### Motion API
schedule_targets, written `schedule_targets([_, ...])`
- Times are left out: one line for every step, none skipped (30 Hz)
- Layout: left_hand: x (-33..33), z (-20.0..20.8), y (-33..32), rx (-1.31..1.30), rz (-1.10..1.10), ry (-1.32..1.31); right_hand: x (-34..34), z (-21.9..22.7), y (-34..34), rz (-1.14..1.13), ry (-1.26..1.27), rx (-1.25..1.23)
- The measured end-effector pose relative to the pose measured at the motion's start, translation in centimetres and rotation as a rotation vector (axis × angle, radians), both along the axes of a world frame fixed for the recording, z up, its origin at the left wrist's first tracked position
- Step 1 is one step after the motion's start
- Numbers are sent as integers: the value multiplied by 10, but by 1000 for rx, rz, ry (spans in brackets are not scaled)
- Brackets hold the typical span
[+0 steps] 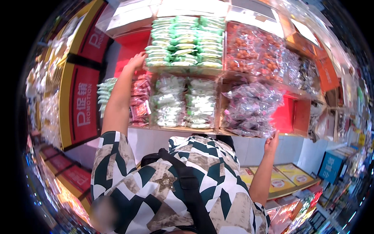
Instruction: The person wipes the interior of a red display bin with a cloth, then arranges various packaged snacks and candies into the bin. They handle multiple types of packaged goods, including green-wrapped items and red-wrapped items, placing them neatly into the display.
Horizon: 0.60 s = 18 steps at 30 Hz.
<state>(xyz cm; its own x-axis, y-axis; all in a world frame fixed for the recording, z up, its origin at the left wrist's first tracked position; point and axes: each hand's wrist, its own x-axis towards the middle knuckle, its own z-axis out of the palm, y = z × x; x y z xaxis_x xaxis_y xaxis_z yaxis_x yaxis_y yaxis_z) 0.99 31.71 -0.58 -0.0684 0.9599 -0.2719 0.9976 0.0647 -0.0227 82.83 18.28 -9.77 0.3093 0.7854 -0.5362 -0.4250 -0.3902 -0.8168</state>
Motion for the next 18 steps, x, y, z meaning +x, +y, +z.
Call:
schedule_targets([4,-4,4,-18,4,43,-10,-2,-5,-59,12,38])
schedule_targets([6,-9,7,-42,12,89,-22,-1,-9,-115,25,69])
schedule_targets([8,-14,10,-65,25,135,-29,4,-10,-147,11,49])
schedule_targets([6,-17,7,-39,32,141,-40,12,-7,-148,-7,55])
schedule_targets([0,-19,2,-12,47,148,-53,19,-1,-141,-23,62])
schedule_targets([-7,-22,-6,14,69,157,-63,22,5,-127,-38,71])
schedule_targets([-17,-29,-6,95,17,143,-54,20,5,-115,-31,72])
schedule_targets([-29,-30,-12,181,-25,137,-27,4,3,-92,-18,78])
schedule_targets([-16,-10,-10,161,-64,91,-16,-10,-5,-76,-6,73])
schedule_targets([-22,7,-22,150,27,-48,-32,-6,-1,-111,-7,55])
schedule_targets([-8,35,-34,235,62,-84,-40,3,-4,-162,-23,34])
schedule_targets([-12,52,-49,321,57,-114,-35,0,-4,-149,-20,36])
schedule_targets([-13,67,-66,448,62,-113,-28,-6,-2,-142,-20,40])
schedule_targets([-10,89,-90,512,65,-133,-38,-2,0,-143,-9,15])
schedule_targets([4,117,-114,580,55,-160,-42,7,-1,-157,-5,-6])
schedule_targets([19,141,-143,651,50,-181,-49,16,3,-165,2,-26])
schedule_targets([36,156,-163,637,80,-234,-47,17,1,-173,-7,-23])
schedule_targets([53,167,-186,619,115,-286,-46,17,0,-177,-17,-24])
